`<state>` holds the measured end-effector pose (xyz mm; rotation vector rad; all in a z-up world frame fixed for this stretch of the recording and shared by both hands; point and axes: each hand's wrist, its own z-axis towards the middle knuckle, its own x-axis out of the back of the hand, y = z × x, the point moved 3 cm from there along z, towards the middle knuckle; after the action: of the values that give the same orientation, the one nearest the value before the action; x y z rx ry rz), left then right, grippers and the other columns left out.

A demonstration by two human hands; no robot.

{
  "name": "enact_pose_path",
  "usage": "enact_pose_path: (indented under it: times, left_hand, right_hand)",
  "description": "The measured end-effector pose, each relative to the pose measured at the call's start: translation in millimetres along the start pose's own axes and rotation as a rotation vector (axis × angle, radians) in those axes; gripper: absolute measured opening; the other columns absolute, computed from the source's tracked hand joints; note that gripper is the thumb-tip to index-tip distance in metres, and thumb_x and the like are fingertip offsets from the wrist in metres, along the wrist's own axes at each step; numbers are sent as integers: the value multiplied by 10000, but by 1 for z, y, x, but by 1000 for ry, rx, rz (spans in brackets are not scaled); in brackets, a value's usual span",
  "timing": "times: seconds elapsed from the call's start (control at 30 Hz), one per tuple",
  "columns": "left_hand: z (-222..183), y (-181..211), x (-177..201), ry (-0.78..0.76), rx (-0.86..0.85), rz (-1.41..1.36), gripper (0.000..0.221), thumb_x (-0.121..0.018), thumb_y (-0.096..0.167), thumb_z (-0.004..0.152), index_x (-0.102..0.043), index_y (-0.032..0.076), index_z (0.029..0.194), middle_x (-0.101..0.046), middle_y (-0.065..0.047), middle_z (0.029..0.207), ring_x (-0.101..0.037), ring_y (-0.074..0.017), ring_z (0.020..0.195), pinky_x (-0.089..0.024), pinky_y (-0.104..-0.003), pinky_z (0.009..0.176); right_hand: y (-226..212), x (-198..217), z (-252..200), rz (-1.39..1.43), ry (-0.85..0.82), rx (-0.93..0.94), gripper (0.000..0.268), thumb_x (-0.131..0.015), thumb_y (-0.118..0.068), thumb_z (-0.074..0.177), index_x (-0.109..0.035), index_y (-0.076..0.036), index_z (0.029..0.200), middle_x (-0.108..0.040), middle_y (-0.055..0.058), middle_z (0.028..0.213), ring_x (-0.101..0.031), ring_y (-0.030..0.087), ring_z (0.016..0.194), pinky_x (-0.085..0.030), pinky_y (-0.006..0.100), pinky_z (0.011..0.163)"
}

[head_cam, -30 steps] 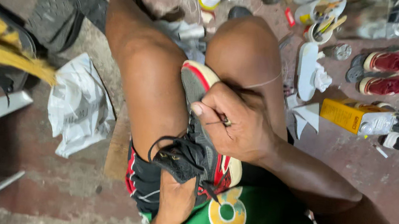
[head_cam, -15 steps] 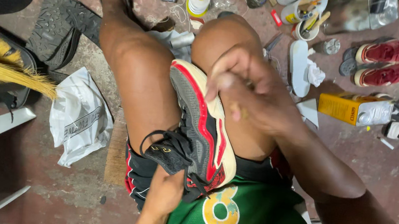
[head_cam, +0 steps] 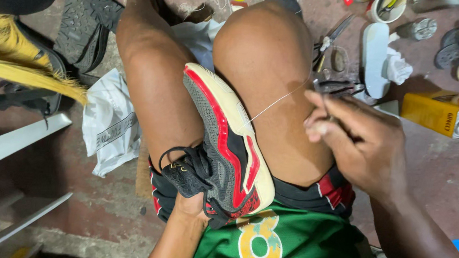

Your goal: The person stitches the sole of a sneaker using a needle and thread, pulling the thread through the shoe's side while holding the shoe on their lap.

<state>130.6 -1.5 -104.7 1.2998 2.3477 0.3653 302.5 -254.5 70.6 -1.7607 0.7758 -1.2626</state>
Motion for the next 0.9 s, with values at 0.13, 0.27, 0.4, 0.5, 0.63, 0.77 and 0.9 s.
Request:
enact_pose_path:
  times: [0.13,0.27,0.4,0.5,0.63,0.77,0.9]
  left_hand:
    - [-3,-3,6,22,30,37,256,-551,44,977,-666,-26,1196,-714,-107,1179,-660,-213,1083,-516,-371,962]
    - [0,-5,4,20,28,41,253,-551,45,979,-666,-25,1193,-713,-106,1174,-660,-209,1077,-517,-367,956]
    - [-2,-10,5,22,26,24,251,-550,47,980,-666,-25,1190,-712,-106,1168,-661,-206,1070,-518,-363,951]
    - [0,-9,6,14,20,19,248,-549,48,982,-667,-25,1188,-711,-105,1164,-661,-203,1065,-520,-360,947]
    - [0,-11,7,-2,22,16,246,-548,50,983,-667,-24,1185,-710,-104,1158,-662,-200,1058,-521,-356,942]
    - [1,-12,6,-14,19,8,243,-548,51,985,-668,-24,1182,-709,-103,1153,-663,-197,1051,-522,-352,937]
    - [0,-13,5,-27,20,4,240,-547,53,987,-668,-23,1179,-708,-102,1147,-663,-193,1045,-524,-348,932]
  right_hand:
    - [-17,-6,-1,-45,-151,145,439,-714,-26,897,-651,-43,1331,-778,85,1022,-760,135,856,-628,302,748]
    - [-34,-23,5,-143,-211,328,408,-720,-50,894,-673,-76,1299,-756,115,1021,-743,218,834,-607,336,715]
    - [-42,-27,11,-129,-239,303,398,-693,-34,902,-681,-73,1298,-742,109,999,-735,239,812,-594,342,692]
    - [-46,-30,15,-154,-244,322,390,-714,-54,897,-690,-84,1284,-737,102,952,-728,241,781,-590,346,683]
    - [-48,-33,16,-134,-247,294,381,-699,-40,916,-688,-91,1294,-736,103,953,-724,243,781,-587,345,678]
    - [-50,-32,17,-154,-243,299,395,-682,-43,915,-684,-101,1306,-740,111,991,-731,250,810,-592,345,694]
    - [-49,-32,17,-199,-258,267,386,-688,-56,908,-702,-104,1290,-740,108,957,-730,253,772,-583,353,651]
